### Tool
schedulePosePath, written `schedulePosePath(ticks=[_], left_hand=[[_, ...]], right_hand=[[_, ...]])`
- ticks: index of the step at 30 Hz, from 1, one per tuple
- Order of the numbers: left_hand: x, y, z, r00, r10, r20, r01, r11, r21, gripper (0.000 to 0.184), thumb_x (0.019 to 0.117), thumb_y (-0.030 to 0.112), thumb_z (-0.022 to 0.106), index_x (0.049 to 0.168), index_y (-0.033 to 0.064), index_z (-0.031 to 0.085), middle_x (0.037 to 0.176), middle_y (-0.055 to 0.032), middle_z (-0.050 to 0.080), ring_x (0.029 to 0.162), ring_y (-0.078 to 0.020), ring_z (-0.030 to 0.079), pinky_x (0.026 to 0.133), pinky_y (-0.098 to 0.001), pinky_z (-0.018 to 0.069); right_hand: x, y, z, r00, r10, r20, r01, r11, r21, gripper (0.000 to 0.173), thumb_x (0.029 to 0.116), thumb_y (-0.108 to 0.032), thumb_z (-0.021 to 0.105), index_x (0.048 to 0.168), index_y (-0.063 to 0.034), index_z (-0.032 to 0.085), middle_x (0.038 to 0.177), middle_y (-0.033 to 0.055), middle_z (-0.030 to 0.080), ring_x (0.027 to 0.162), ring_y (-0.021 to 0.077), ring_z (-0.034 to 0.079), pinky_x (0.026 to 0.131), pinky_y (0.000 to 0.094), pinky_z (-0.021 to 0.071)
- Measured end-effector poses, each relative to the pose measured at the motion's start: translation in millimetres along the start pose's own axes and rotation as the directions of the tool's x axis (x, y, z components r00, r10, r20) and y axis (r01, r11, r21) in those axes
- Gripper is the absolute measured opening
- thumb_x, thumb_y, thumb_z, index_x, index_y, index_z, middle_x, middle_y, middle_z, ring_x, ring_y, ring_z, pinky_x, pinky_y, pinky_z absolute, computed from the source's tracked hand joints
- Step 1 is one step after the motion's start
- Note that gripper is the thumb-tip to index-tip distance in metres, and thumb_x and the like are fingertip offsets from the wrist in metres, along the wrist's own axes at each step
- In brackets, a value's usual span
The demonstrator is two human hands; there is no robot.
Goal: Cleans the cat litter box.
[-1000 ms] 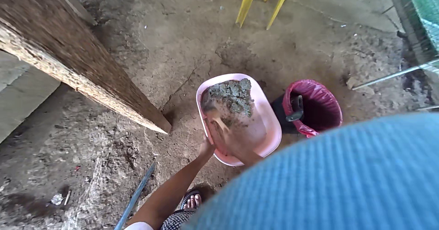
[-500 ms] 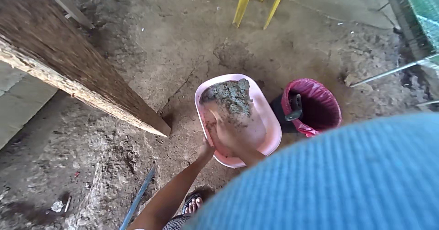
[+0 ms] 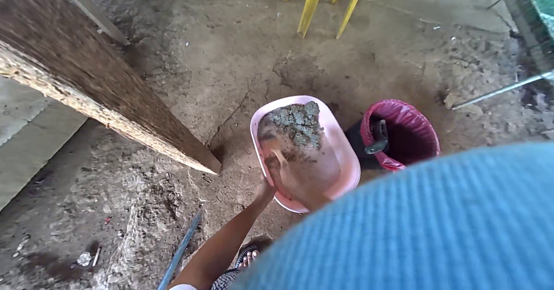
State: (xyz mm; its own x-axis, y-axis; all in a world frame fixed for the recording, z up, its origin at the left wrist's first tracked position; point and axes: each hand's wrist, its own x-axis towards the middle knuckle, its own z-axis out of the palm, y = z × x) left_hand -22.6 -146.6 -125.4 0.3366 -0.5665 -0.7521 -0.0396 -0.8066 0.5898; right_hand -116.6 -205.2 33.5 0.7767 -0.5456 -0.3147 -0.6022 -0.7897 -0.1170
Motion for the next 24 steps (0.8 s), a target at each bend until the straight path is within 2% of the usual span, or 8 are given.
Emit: schedulePosePath(ticks=[3,6,8,12,16,19,22,24], left_hand=[[24,-3,-7,0.999,0.028,0.02,-0.025,0.99,-0.14,0.08,0.0892,0.012,0.077,0.155,0.0015,0.032,0.132,-0.0295,0.06,0.117,-0.043,0.063,0.098,-0.0592,0.0522],[46,9,-36,0.998,0.058,-0.035,-0.066,0.942,-0.328,0.085,0.0977,0.018,0.07,0.164,0.0136,0.017,0.139,-0.0299,0.056,0.118,-0.0439,0.062,0.097,-0.0594,0.0521],[56,21,-56,0.996,0.072,-0.058,-0.09,0.896,-0.434,0.082,0.1041,0.026,0.062,0.166,0.0255,0.007,0.143,-0.0314,0.051,0.117,-0.0468,0.061,0.091,-0.0621,0.0519],[67,40,-70,0.993,0.084,-0.087,-0.111,0.911,-0.397,0.07,0.1093,0.034,0.049,0.165,0.0221,0.008,0.139,-0.0306,0.054,0.116,-0.0455,0.061,0.09,-0.064,0.0515],[72,39,-66,0.984,0.115,-0.139,-0.154,0.934,-0.323,0.064,0.1112,0.033,0.043,0.164,0.0131,0.014,0.142,-0.0338,0.051,0.124,-0.0488,0.057,0.099,-0.0661,0.0466],[66,30,-59,0.958,0.212,-0.193,-0.27,0.892,-0.362,0.064,0.1097,0.025,0.049,0.164,0.0119,0.018,0.145,-0.0296,0.052,0.13,-0.0428,0.055,0.107,-0.0602,0.0438],[44,29,-59,0.915,0.316,-0.25,-0.393,0.838,-0.379,0.065,0.1078,0.02,0.053,0.163,0.0078,0.02,0.148,-0.0275,0.05,0.135,-0.0381,0.053,0.113,-0.0537,0.0403],[16,22,-53,0.896,0.344,-0.282,-0.432,0.823,-0.368,0.067,0.1068,0.016,0.054,0.163,0.0056,0.019,0.145,-0.0274,0.053,0.132,-0.0358,0.056,0.112,-0.0505,0.0423]], right_hand=[[-27,32,41,0.863,0.178,0.473,-0.226,0.973,0.045,0.054,0.1048,-0.012,0.05,0.157,-0.0026,0.038,0.137,0.0309,0.056,0.12,0.0454,0.062,0.098,0.0579,0.0529],[-61,74,52,0.912,0.228,0.342,-0.275,0.957,0.096,0.044,0.1061,-0.018,0.045,0.147,-0.006,0.054,0.126,0.0221,0.068,0.112,0.0369,0.069,0.093,0.0536,0.0555],[-58,76,1,0.79,0.313,0.527,-0.472,0.859,0.197,0.047,0.1129,-0.017,0.035,0.159,-0.0091,0.038,0.143,0.0174,0.06,0.13,0.031,0.059,0.112,0.0459,0.0432],[-60,91,68,0.94,0.331,0.081,-0.312,0.739,0.597,0.042,0.107,-0.007,0.048,0.147,0.0046,0.052,0.106,0.0265,0.073,0.093,0.0365,0.072,0.095,0.0477,0.0552],[-52,86,105,0.944,0.308,0.117,-0.317,0.748,0.583,0.043,0.1085,-0.012,0.046,0.15,-0.0003,0.051,0.109,0.0252,0.073,0.099,0.0386,0.072,0.098,0.051,0.0533],[-70,76,117,0.969,0.246,-0.032,-0.196,0.837,0.511,0.041,0.107,-0.01,0.045,0.142,0.0072,0.057,0.109,0.0277,0.073,0.098,0.0392,0.074,0.095,0.0501,0.0564],[-78,47,3,0.829,0.28,0.484,-0.489,0.782,0.386,0.045,0.1125,-0.009,0.031,0.155,0.0023,0.039,0.138,0.0234,0.062,0.126,0.0316,0.061,0.11,0.0405,0.0436],[-96,41,-25,0.822,0.291,0.49,-0.522,0.729,0.442,0.046,0.1108,-0.005,0.031,0.155,0.0033,0.039,0.137,0.0254,0.061,0.125,0.0332,0.062,0.109,0.04,0.0444]])
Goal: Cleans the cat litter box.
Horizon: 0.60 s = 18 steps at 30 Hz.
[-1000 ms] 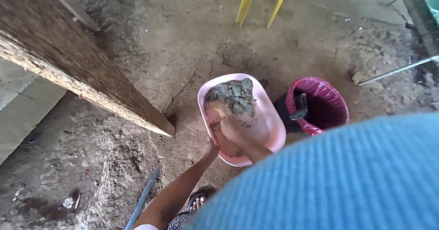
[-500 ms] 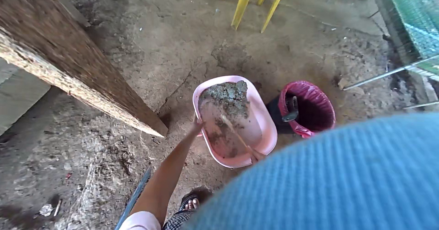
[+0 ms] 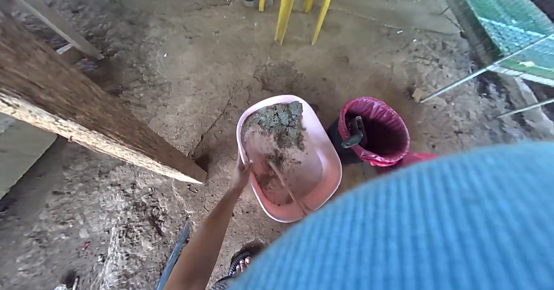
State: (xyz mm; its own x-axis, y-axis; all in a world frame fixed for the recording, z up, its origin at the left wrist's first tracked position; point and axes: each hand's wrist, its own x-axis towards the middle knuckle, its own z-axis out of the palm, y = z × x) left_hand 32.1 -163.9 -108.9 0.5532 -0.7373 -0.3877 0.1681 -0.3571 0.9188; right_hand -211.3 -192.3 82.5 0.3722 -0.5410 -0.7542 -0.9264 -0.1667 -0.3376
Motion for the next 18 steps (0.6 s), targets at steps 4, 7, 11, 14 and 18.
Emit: schedulePosePath(ticks=[4,7,11,14,18], left_hand=[[-64,-9,-5,0.97,0.208,-0.125,-0.2,0.977,0.078,0.057,0.1025,0.011,0.058,0.152,-0.0088,0.036,0.129,-0.0293,0.062,0.114,-0.0307,0.065,0.102,-0.046,0.0506],[-101,-23,-2,0.913,0.338,-0.228,-0.325,0.941,0.092,0.053,0.0983,0.013,0.057,0.14,-0.0179,0.044,0.13,-0.031,0.06,0.113,-0.021,0.065,0.101,-0.0347,0.0513],[-107,-30,-1,0.862,0.418,-0.288,-0.388,0.908,0.156,0.051,0.0971,0.016,0.053,0.132,-0.0205,0.049,0.123,-0.0296,0.063,0.107,-0.014,0.065,0.098,-0.0275,0.0506],[-97,-31,-2,0.856,0.424,-0.296,-0.393,0.905,0.162,0.05,0.0996,0.016,0.053,0.133,-0.0201,0.051,0.126,-0.0312,0.062,0.112,-0.0197,0.065,0.101,-0.0324,0.0494],[-67,-45,-11,0.908,0.287,-0.306,-0.29,0.956,0.034,0.049,0.1031,0.011,0.051,0.144,-0.0143,0.041,0.127,-0.0273,0.062,0.109,-0.0187,0.064,0.098,-0.0346,0.0516]], right_hand=[[-32,30,2,0.963,-0.115,-0.245,0.158,0.974,0.165,0.042,0.1068,-0.003,0.04,0.145,0.0095,0.051,0.126,0.027,0.068,0.111,0.034,0.068,0.102,0.0391,0.0502],[-42,61,9,0.914,-0.177,-0.366,0.264,0.942,0.204,0.041,0.1034,-0.001,0.044,0.141,0.0127,0.054,0.118,0.0278,0.07,0.097,0.0332,0.07,0.092,0.0393,0.0554],[-25,112,41,0.633,-0.378,-0.675,0.527,0.85,0.019,0.036,0.0979,-0.003,0.053,0.128,0.0133,0.065,0.095,0.0237,0.075,0.071,0.027,0.072,0.069,0.0364,0.0611],[-40,75,12,0.779,-0.226,-0.584,0.338,0.937,0.088,0.037,0.1006,-0.005,0.051,0.132,0.0091,0.064,0.104,0.0248,0.073,0.078,0.031,0.071,0.073,0.039,0.0597],[-28,46,-15,0.949,-0.068,-0.309,0.056,0.997,-0.047,0.041,0.1071,-0.012,0.047,0.146,-0.0054,0.058,0.13,0.0238,0.065,0.105,0.0377,0.07,0.09,0.0462,0.0569]])
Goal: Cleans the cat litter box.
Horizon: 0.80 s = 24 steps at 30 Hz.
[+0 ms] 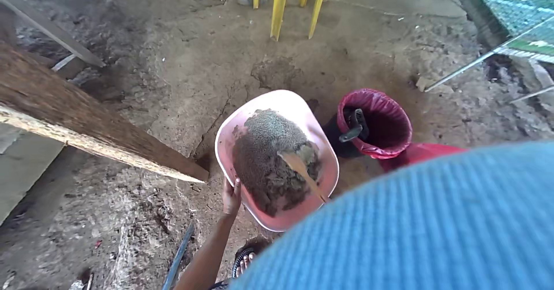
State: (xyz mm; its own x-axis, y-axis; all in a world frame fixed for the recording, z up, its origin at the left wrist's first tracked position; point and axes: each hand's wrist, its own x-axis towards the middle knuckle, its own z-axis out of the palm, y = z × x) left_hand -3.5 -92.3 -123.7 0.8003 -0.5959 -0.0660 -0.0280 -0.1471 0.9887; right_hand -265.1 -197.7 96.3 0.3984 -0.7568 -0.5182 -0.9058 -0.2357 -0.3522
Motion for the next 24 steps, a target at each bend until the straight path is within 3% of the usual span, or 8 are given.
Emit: schedulePosePath(ticks=[3,5,8,12,14,18,21,24], left_hand=[[16,-1,3,0.944,-0.32,0.077,0.313,0.946,0.087,0.061,0.1088,0.018,0.049,0.161,-0.0002,0.022,0.141,-0.0304,0.055,0.124,-0.0372,0.06,0.105,-0.0528,0.0474],[13,-14,10,0.89,-0.448,0.085,0.435,0.89,0.133,0.065,0.1095,0.026,0.049,0.163,0.0054,0.018,0.143,-0.03,0.054,0.128,-0.0413,0.057,0.108,-0.058,0.0439],[-2,-26,22,0.861,-0.504,0.066,0.488,0.856,0.171,0.069,0.1095,0.03,0.049,0.163,0.0049,0.014,0.145,-0.0316,0.052,0.131,-0.0442,0.055,0.111,-0.0593,0.0412],[0,-2,22,0.751,-0.653,0.096,0.622,0.749,0.227,0.069,0.1102,0.026,0.047,0.165,0.0097,0.008,0.153,-0.0257,0.047,0.139,-0.0395,0.049,0.116,-0.0557,0.0359],[-3,-21,25,0.824,-0.563,0.053,0.541,0.812,0.219,0.07,0.1089,0.025,0.051,0.163,0.0043,0.012,0.147,-0.0309,0.05,0.134,-0.044,0.052,0.112,-0.0589,0.039],[-5,-32,23,0.842,-0.536,0.061,0.506,0.824,0.253,0.072,0.1087,0.026,0.051,0.163,0.0046,0.01,0.146,-0.0311,0.051,0.133,-0.0442,0.054,0.112,-0.0589,0.0402],[-2,-32,25,0.838,-0.541,0.072,0.508,0.822,0.256,0.071,0.1087,0.025,0.051,0.163,0.0042,0.011,0.144,-0.0329,0.051,0.128,-0.0465,0.057,0.107,-0.0609,0.0432],[-1,-23,23,0.785,-0.608,0.118,0.566,0.782,0.263,0.071,0.1091,0.024,0.049,0.164,0.0078,0.007,0.149,-0.0301,0.048,0.13,-0.0438,0.056,0.108,-0.059,0.0435]], right_hand=[[22,-2,28,0.978,-0.012,0.209,0.074,0.953,-0.293,0.048,0.1104,-0.019,0.039,0.159,-0.0191,0.042,0.142,0.0226,0.057,0.12,0.0381,0.063,0.098,0.0513,0.0525],[39,23,92,0.957,-0.289,-0.036,0.249,0.875,-0.415,0.044,0.1008,-0.022,0.049,0.143,-0.0179,0.062,0.115,0.0241,0.068,0.093,0.039,0.07,0.073,0.0525,0.0582],[72,-27,89,0.95,-0.014,0.312,0.15,0.897,-0.416,0.056,0.1032,-0.013,0.053,0.158,-0.0146,0.041,0.142,0.0311,0.053,0.118,0.0473,0.062,0.095,0.0596,0.0527],[157,-83,71,0.983,0.013,0.181,0.048,0.943,-0.33,0.041,0.1076,-0.011,0.043,0.147,-0.0008,0.048,0.136,0.0293,0.057,0.119,0.0455,0.062,0.093,0.0591,0.0535],[189,-109,57,0.994,0.003,0.105,0.028,0.957,-0.29,0.034,0.1064,-0.009,0.044,0.136,0.0033,0.057,0.131,0.0266,0.061,0.12,0.0425,0.063,0.092,0.0583,0.0538],[145,-90,67,0.99,-0.018,0.136,0.062,0.941,-0.332,0.035,0.1068,-0.01,0.044,0.138,0.0024,0.056,0.131,0.0266,0.061,0.118,0.0424,0.063,0.093,0.0557,0.0549],[82,-29,88,0.967,0.087,0.239,0.026,0.901,-0.433,0.055,0.1028,-0.01,0.052,0.156,-0.0039,0.04,0.138,0.0289,0.057,0.121,0.0433,0.062,0.098,0.0559,0.0527],[82,-19,74,0.952,0.132,0.276,0.017,0.878,-0.478,0.058,0.1017,-0.009,0.053,0.158,-0.008,0.039,0.14,0.0301,0.055,0.119,0.0452,0.063,0.096,0.0576,0.0529]])
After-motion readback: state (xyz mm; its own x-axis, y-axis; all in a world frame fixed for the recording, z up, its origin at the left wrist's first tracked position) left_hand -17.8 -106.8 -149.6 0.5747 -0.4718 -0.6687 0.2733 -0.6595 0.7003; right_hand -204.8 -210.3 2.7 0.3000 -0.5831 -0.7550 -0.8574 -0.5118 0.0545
